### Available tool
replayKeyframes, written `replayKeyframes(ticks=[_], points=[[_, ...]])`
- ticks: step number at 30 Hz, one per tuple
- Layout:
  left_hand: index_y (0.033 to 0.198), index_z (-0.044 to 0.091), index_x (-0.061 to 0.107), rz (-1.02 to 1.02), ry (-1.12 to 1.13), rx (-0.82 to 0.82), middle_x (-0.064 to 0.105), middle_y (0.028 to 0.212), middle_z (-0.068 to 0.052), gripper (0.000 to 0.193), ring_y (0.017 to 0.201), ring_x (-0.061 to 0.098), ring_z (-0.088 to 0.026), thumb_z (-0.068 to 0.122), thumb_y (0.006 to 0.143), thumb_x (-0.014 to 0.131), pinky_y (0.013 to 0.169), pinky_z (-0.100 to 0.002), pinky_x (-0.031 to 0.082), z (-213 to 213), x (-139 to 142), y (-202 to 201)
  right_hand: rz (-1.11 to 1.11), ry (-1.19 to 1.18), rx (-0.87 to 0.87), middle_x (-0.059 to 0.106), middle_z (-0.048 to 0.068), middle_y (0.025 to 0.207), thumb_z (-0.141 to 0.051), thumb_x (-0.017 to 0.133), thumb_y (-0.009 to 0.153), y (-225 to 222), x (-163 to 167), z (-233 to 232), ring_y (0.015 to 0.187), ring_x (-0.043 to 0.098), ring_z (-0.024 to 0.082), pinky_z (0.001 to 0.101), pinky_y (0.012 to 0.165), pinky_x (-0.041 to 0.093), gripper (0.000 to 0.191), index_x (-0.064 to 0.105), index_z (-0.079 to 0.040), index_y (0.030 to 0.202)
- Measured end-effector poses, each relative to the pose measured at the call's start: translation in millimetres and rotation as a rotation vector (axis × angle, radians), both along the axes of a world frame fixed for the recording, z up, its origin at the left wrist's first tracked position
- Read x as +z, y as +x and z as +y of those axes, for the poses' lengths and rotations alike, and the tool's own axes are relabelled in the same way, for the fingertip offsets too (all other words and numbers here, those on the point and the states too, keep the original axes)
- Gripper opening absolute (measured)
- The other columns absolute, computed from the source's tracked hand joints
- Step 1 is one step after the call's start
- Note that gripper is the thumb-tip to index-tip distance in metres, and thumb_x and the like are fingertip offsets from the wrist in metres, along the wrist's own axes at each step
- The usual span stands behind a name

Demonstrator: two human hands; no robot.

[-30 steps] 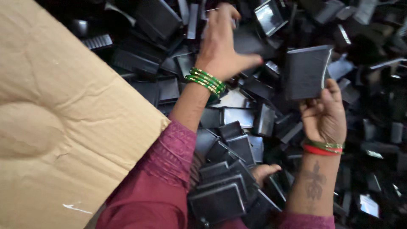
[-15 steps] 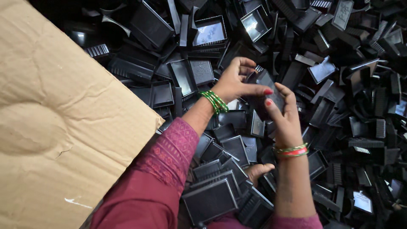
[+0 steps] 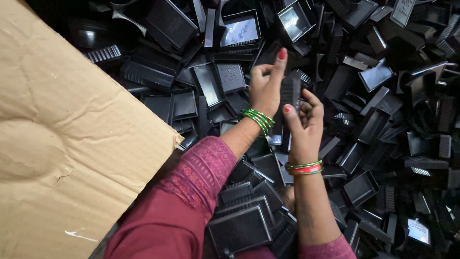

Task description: The person sits on the floor in front of a large pile of black plastic boxes and lids. They pick up boxes one at a time, fit matching pieces together, and place the assembled boxes into an open cardboard carton beside them, repeating the cycle throughout the clip.

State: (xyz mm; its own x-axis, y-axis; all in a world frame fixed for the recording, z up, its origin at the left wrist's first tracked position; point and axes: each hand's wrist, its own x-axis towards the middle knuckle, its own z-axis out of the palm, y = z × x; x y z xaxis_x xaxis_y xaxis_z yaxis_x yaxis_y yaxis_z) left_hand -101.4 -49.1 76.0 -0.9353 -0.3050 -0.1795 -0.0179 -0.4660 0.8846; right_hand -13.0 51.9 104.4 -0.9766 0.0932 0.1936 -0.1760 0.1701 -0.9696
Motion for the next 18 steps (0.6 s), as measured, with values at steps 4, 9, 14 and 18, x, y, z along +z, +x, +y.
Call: replayKeyframes(ticks=[4,9,14,18], points=[[0.098,0.002,0.051,-0.05,0.233,0.039,0.073,0.08,-0.015,0.087,0.068,0.072,-0.016,0.081,0.066,0.069,0.065,-0.028,0.061,-3.7,0.8,-4.4,0.035,0.097,0.006,0.06,0.006,0.124,-0.012,0.074,0.094,7.4,-1.0,-12.9,0.108,0.061,0.012,0.027,0.094,0.053,0.061,0.047,-0.006,0.149],[0.1,-0.002,0.053,-0.126,0.233,0.024,0.075,0.079,-0.014,0.091,0.064,0.07,-0.016,0.083,0.068,0.063,0.061,-0.03,0.061,-4.9,-11.3,-6.5,0.133,0.219,0.085,0.053,0.012,0.146,-0.015,0.067,0.104,4.1,-4.5,-18.8,0.132,0.054,0.019,0.0354,0.113,0.044,0.054,0.047,-0.003,0.153],[0.093,0.002,0.073,0.001,-0.057,-0.156,0.075,0.08,-0.01,0.089,0.075,0.07,-0.016,0.088,0.08,0.054,0.073,-0.032,0.056,-3.4,-17.9,-8.3,-0.443,-0.647,0.177,0.064,0.012,0.135,-0.029,0.06,0.1,-7.8,6.2,8.9,0.123,0.062,0.025,0.0421,0.107,0.05,0.047,0.057,-0.002,0.138],[0.074,0.011,0.074,-0.021,-0.588,-0.056,0.071,0.066,-0.01,0.075,0.062,0.07,-0.023,0.083,0.074,0.057,0.062,-0.037,0.055,-11.9,-8.3,-5.4,-0.379,-0.186,0.126,0.066,0.009,0.12,-0.015,0.067,0.101,-5.9,14.0,28.6,0.104,0.061,0.017,0.0317,0.093,0.049,0.043,0.06,0.002,0.14]])
